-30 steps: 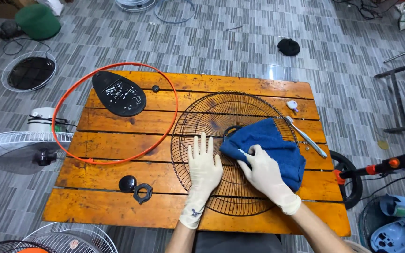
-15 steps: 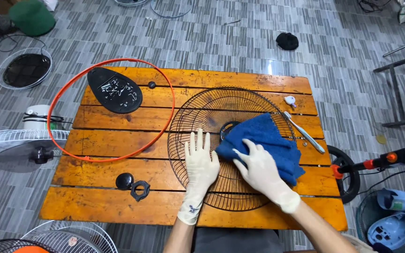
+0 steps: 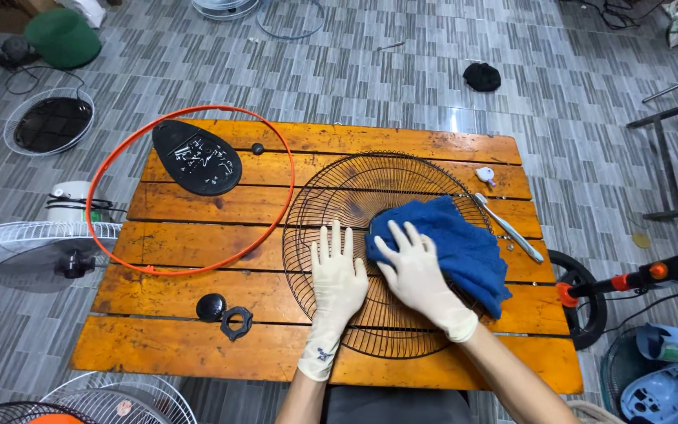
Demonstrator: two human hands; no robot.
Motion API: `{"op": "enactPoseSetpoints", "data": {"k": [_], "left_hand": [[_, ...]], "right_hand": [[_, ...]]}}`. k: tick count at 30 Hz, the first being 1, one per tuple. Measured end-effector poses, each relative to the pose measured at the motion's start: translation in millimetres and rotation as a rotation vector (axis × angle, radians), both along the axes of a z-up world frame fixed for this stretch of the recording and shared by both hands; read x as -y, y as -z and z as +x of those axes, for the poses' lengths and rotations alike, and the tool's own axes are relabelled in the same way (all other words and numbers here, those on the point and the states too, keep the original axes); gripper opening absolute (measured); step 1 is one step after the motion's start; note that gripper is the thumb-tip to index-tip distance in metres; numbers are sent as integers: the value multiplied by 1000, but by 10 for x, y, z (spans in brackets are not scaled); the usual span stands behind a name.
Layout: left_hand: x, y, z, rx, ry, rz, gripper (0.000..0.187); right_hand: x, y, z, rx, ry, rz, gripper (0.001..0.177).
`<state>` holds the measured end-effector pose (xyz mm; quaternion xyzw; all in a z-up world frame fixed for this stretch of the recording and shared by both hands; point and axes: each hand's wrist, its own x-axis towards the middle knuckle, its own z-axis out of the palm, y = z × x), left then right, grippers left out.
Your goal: Cleaning the center hub of a fan grill using a toothbrush and a cloth
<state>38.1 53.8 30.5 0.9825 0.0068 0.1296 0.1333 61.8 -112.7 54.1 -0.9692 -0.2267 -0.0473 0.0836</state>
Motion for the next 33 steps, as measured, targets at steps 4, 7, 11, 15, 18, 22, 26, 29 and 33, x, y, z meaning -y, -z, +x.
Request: {"op": "enactPoseSetpoints", "data": {"k": [4, 7, 11, 15, 18, 22, 26, 29, 33], "left_hand": [[-9, 14, 13, -28, 2, 8, 65], [-15, -12, 7, -24, 7, 29, 66], [-28, -55, -3, -48, -5, -12, 64], [-4, -23, 1, -40, -20, -26, 65], [7, -59, 7, -27, -23, -23, 64], [10, -26, 15, -32, -18, -2, 64], [-6, 42, 18, -32, -13, 21, 66], [-19, 26, 14, -48, -7, 28, 66], [-23, 36, 20, -51, -3, 8, 65]], "right_hand": [[-125, 75, 266, -22, 7, -18, 51], [-58, 89, 536, 108, 95, -90, 53], [273, 162, 663, 32, 294, -142, 46], [420, 45, 306, 82, 281, -191, 42], [388, -16, 7, -32, 232, -101, 35], [130, -127, -176, -89, 86, 33, 42], [-105, -104, 33, -86, -3, 48, 51], [-159, -67, 307, -76, 69, -17, 55], [53, -34, 551, -115, 258, -65, 52]]}}
